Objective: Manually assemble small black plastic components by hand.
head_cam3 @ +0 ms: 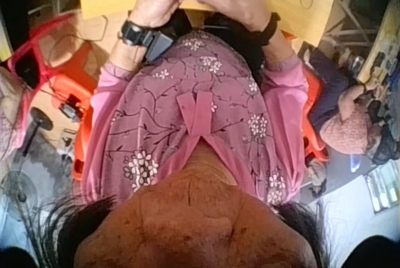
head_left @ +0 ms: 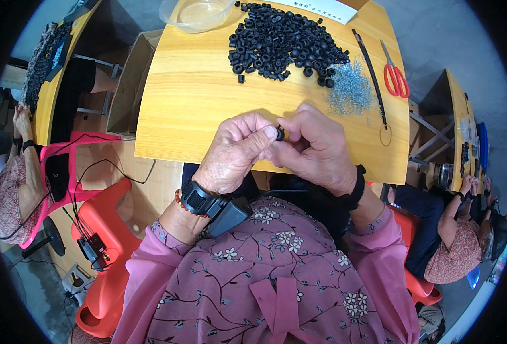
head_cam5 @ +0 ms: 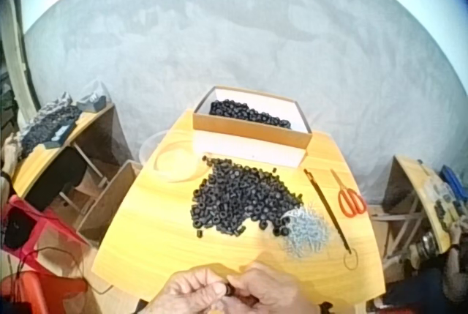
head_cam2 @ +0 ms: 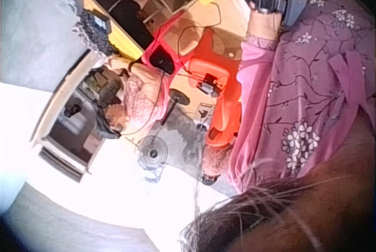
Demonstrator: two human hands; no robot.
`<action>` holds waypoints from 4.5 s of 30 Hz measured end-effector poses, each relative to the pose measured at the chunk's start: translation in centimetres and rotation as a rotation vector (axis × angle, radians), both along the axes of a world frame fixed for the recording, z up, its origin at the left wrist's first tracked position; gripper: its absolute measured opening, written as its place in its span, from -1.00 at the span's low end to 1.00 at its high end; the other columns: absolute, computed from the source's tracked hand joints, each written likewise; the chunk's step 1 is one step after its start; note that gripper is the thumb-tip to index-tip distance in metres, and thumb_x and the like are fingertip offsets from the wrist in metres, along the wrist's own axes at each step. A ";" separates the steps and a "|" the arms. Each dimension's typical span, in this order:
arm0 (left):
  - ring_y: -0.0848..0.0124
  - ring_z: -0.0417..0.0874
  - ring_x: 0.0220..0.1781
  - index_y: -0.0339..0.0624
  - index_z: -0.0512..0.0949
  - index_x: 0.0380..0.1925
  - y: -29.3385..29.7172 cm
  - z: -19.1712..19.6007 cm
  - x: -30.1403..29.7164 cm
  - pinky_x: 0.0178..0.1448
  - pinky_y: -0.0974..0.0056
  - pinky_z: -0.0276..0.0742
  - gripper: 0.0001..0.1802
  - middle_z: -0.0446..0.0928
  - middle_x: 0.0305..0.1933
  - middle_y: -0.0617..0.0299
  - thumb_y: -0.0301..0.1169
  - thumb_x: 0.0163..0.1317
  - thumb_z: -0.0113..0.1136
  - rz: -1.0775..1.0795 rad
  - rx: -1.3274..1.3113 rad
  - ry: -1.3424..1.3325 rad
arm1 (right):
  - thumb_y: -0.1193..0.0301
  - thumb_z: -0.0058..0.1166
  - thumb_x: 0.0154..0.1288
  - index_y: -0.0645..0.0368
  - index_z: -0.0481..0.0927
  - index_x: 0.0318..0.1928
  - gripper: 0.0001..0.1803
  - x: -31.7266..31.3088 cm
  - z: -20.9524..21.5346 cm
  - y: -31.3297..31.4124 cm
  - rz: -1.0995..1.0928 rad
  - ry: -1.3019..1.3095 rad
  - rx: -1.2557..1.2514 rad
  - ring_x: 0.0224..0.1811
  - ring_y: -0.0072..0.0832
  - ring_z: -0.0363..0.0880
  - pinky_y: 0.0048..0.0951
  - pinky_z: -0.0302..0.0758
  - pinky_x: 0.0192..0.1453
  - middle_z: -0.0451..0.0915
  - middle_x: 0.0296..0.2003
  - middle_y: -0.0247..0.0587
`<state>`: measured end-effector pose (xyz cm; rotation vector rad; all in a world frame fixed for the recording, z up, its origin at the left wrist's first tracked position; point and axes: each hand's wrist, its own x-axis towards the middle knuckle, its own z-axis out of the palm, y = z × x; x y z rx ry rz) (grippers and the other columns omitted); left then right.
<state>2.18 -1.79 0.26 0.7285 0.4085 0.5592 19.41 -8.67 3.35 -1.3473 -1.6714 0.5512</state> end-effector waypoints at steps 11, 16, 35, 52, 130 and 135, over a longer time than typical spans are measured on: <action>0.64 0.52 -0.31 -0.26 0.56 -0.22 0.2 -0.4 -0.2 -0.23 0.53 0.44 -0.84 0.58 -0.26 0.34 -0.36 0.43 0.20 -0.019 0.011 -0.014 | 0.58 0.27 0.04 0.21 0.53 -0.20 -0.72 -1.2 -0.4 -0.2 -0.029 -0.203 0.157 -0.46 -0.24 0.45 -0.28 0.40 -0.47 0.36 -0.48 -0.18; 0.61 0.57 -0.26 -0.27 0.57 -0.20 0.4 -0.1 0.0 -0.17 0.51 0.50 -0.84 0.61 -0.21 0.29 -0.38 0.45 0.16 -0.067 -0.031 -0.022 | 0.53 0.34 0.07 0.21 0.54 -0.17 -0.69 0.3 0.7 -0.5 0.051 -0.060 -0.042 -0.47 -0.30 0.48 -0.30 0.45 -0.44 0.40 -0.45 -0.21; 0.55 0.59 -0.23 -0.22 0.54 -0.18 -0.6 0.1 0.6 -0.09 0.39 0.54 -0.93 0.60 -0.24 0.29 -0.47 0.43 0.13 0.122 -0.008 -0.066 | 0.56 0.31 0.10 0.12 0.55 -0.05 -0.63 0.0 0.1 0.0 0.028 -0.080 0.060 -0.42 -0.25 0.53 -0.28 0.49 -0.37 0.45 -0.42 -0.18; 0.60 0.57 -0.25 -0.25 0.56 -0.13 -0.8 0.4 0.7 -0.11 0.43 0.51 -0.85 0.61 -0.23 0.31 -0.39 0.43 0.19 0.107 0.007 -0.042 | 0.49 0.30 0.14 0.24 0.46 -0.07 -0.63 0.6 1.2 0.1 0.046 -0.235 0.070 -0.41 -0.11 0.57 -0.18 0.49 -0.39 0.45 -0.38 -0.10; 0.02 0.60 -0.19 -0.31 0.51 0.19 3.7 3.7 9.4 -0.10 0.09 0.53 -0.46 0.47 -0.20 -0.02 -0.69 0.13 0.17 -0.079 1.656 0.835 | 0.54 0.28 0.21 0.26 0.62 -0.14 -0.80 6.3 -3.1 -8.8 -0.305 -0.022 0.086 -0.41 -0.20 0.60 -0.29 0.51 -0.33 0.56 -0.41 -0.13; 0.04 0.59 -0.22 -0.36 0.53 0.13 3.5 3.6 9.3 -0.09 0.17 0.53 -0.52 0.48 -0.26 -0.03 -0.73 0.14 0.13 -0.040 1.668 0.816 | 0.56 0.24 0.23 0.25 0.60 -0.10 -0.78 8.1 -1.7 -9.1 -0.502 -0.045 0.070 -0.31 -0.14 0.61 -0.24 0.53 -0.27 0.56 -0.33 -0.06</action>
